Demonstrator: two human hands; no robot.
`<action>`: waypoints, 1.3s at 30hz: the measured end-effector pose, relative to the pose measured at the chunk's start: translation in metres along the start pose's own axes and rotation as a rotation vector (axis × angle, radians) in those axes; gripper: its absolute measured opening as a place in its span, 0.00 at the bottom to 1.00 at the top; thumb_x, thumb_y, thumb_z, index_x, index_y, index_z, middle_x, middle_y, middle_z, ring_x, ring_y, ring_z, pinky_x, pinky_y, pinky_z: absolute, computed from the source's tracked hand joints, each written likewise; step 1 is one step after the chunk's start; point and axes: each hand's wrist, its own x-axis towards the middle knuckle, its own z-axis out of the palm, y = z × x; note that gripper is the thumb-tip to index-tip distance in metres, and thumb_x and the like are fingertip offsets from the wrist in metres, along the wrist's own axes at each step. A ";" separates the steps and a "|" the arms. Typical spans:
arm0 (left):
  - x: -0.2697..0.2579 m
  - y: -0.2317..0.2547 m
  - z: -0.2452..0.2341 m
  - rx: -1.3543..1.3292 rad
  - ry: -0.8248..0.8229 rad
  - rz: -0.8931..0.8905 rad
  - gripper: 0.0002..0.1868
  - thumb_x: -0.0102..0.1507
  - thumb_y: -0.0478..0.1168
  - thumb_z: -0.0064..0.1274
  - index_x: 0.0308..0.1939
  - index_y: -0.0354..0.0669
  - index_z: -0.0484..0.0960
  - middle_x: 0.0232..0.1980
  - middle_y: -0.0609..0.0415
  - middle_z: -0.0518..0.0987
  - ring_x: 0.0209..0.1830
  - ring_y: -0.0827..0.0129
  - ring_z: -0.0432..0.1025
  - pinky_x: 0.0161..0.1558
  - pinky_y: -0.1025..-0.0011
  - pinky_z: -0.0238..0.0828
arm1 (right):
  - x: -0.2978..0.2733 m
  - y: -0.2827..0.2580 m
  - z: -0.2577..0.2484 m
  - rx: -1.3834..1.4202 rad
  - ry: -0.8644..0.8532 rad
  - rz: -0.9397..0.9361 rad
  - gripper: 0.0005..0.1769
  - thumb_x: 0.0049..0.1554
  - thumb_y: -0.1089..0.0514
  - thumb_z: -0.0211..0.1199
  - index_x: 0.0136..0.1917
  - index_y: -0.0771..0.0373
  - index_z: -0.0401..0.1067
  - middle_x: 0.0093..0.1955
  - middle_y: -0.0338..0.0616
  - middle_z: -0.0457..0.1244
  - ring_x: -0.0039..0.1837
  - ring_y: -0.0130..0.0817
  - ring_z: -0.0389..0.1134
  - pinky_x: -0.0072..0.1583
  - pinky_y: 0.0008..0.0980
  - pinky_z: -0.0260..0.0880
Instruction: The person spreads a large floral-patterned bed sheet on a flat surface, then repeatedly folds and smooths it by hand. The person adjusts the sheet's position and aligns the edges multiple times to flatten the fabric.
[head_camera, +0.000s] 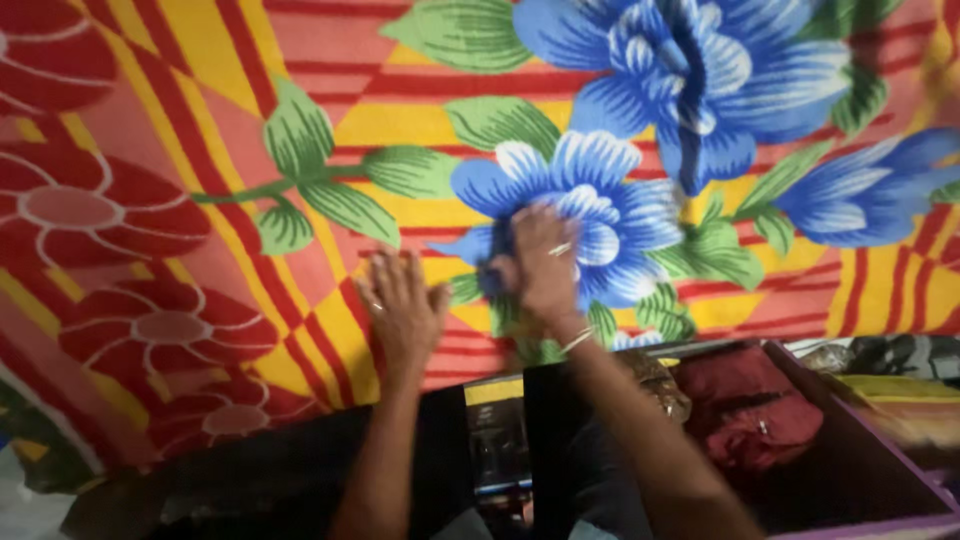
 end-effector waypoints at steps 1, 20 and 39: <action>-0.009 0.003 0.009 0.024 0.024 -0.013 0.44 0.71 0.69 0.30 0.82 0.45 0.50 0.85 0.40 0.42 0.86 0.47 0.36 0.78 0.37 0.26 | -0.010 -0.009 0.011 -0.107 -0.006 -0.058 0.42 0.64 0.37 0.58 0.80 0.66 0.57 0.83 0.64 0.48 0.85 0.60 0.41 0.81 0.62 0.31; -0.101 -0.008 0.052 -0.148 0.173 -0.154 0.50 0.67 0.69 0.35 0.78 0.31 0.52 0.82 0.32 0.43 0.84 0.40 0.36 0.76 0.33 0.24 | -0.102 -0.010 0.019 -0.233 -0.095 0.132 0.47 0.67 0.35 0.49 0.83 0.74 0.48 0.88 0.67 0.38 0.88 0.58 0.35 0.84 0.59 0.25; -0.113 0.004 0.027 -0.005 -0.226 -0.063 0.56 0.57 0.70 0.53 0.80 0.47 0.49 0.83 0.35 0.40 0.83 0.42 0.34 0.73 0.35 0.31 | -0.152 0.106 -0.034 -0.298 0.148 0.429 0.41 0.66 0.34 0.47 0.80 0.63 0.59 0.84 0.62 0.48 0.83 0.60 0.47 0.78 0.64 0.40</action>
